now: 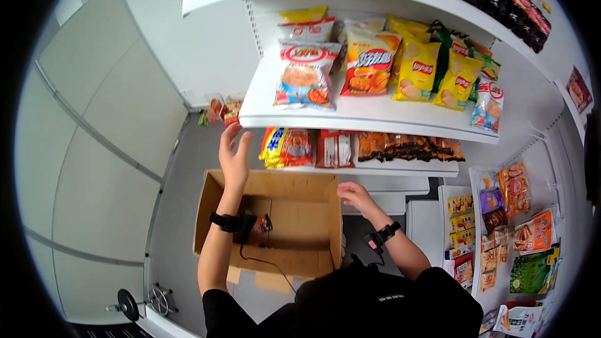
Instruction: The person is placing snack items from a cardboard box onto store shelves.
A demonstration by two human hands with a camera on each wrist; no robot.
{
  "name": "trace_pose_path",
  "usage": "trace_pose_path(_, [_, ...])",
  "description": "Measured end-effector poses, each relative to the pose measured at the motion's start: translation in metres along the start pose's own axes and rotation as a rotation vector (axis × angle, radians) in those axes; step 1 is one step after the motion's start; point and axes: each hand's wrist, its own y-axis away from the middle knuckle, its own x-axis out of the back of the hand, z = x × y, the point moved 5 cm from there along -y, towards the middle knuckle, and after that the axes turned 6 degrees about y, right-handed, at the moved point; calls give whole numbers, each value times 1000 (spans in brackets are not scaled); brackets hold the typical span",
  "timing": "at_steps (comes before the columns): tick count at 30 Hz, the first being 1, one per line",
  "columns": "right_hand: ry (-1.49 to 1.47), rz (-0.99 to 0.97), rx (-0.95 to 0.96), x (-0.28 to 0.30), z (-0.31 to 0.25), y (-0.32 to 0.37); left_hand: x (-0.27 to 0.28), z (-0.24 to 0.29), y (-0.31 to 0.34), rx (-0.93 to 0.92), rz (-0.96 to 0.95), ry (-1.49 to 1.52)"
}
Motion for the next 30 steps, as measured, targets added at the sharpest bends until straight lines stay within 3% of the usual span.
trace_pose_path(4, [88, -62, -194, -8, 43, -8, 49, -17, 60, 151, 113, 11])
trace_pose_path(10, [41, -142, -375, -13, 110, -13, 162, -153, 174, 521, 232, -87])
trace_pose_path(14, [-14, -79, -369, -7, 127, -13, 231, -205, 251, 755, 354, -46])
trace_pose_path(16, [41, -74, -386, -10, 128, -14, 251, -211, 275, 785, 424, -71])
trace_pose_path(18, [99, -61, -392, -14, 126, -16, 265, -213, 295, 934, 476, -11])
trace_pose_path(21, [206, -48, -415, -24, 123, -21, 279, -225, 313, 893, 589, 153])
trace_pose_path(25, [264, -53, -538, -35, 128, -33, 293, -242, 317, 852, 585, 277])
trace_pose_path(30, [215, -65, -713, -54, 128, -51, 302, -252, 317, 1008, 655, 311])
